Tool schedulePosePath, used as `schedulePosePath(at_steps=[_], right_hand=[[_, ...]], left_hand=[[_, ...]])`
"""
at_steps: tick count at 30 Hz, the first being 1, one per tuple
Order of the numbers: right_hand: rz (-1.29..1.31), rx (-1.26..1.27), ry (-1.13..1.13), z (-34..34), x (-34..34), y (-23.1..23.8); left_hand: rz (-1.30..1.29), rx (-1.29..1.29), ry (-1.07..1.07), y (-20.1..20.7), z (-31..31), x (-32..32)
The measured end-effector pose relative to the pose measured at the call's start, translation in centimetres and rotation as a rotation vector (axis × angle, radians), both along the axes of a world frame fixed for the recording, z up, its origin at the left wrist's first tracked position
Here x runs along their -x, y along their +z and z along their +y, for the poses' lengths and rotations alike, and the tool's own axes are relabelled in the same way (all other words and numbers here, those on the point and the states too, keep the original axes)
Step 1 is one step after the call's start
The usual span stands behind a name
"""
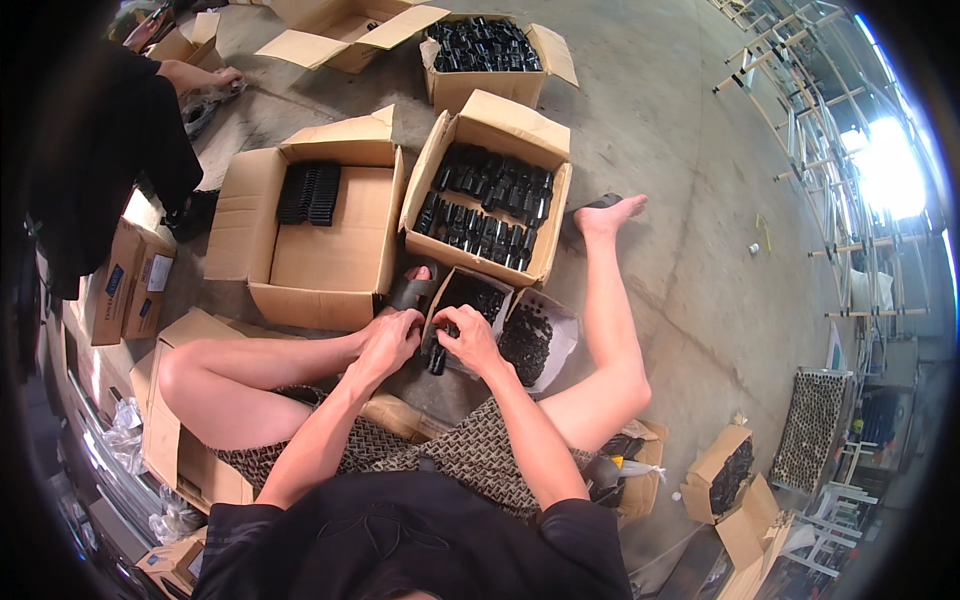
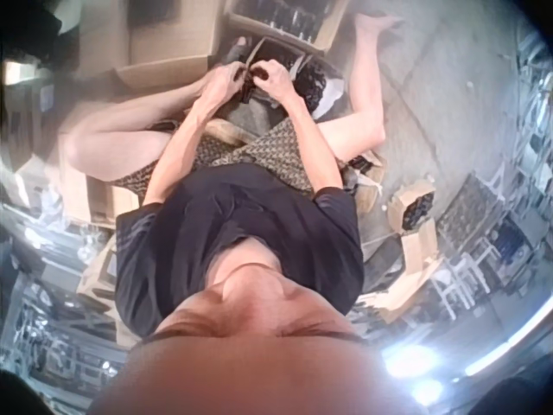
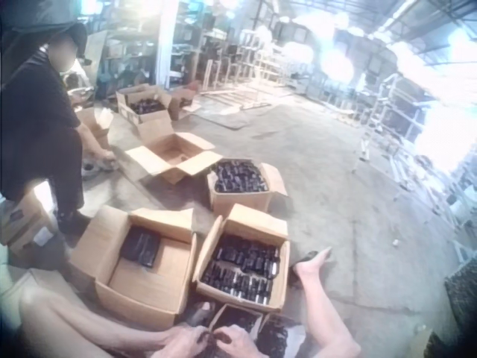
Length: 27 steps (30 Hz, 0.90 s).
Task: The person sits on the floor and assembles small components by picking up black plastic parts from one box, picking up small metal pins from another, and inserting the pins into the plastic parts.
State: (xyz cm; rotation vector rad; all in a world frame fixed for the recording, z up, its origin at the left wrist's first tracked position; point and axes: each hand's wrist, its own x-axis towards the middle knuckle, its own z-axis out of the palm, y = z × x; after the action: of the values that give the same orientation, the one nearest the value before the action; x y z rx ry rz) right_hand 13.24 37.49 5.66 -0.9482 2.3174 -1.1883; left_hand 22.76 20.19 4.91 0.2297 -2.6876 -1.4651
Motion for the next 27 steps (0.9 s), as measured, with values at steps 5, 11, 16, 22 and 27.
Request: schedulePosePath(at_steps=[5, 11, 16, 22, 27], right_hand=[[-0.299, 0.039, -0.293, 1.4, 1.3, -2.9], [-0.343, 0.064, -0.496, 2.8, 2.3, -2.6], [-0.305, 0.206, -0.608, 2.8, 3.2, -0.3], [-0.230, 0.251, -0.558, 3.3, 3.0, -0.5], [-0.263, 0.294, -0.504, 3.9, 2.7, -0.5]], left_hand=[[-0.099, 0.147, -0.028, -0.5, 1.1, -1.7], [-0.164, 0.141, -0.092, 0.6, 2.3, -1.0], [-0.410, 0.288, -0.145, 0.9, 7.1, 2.5], [-0.692, 0.350, -0.092, -7.5, 11.7, 6.2], [-0.687, 0.325, -0.064, -6.5, 10.8, 6.5]])
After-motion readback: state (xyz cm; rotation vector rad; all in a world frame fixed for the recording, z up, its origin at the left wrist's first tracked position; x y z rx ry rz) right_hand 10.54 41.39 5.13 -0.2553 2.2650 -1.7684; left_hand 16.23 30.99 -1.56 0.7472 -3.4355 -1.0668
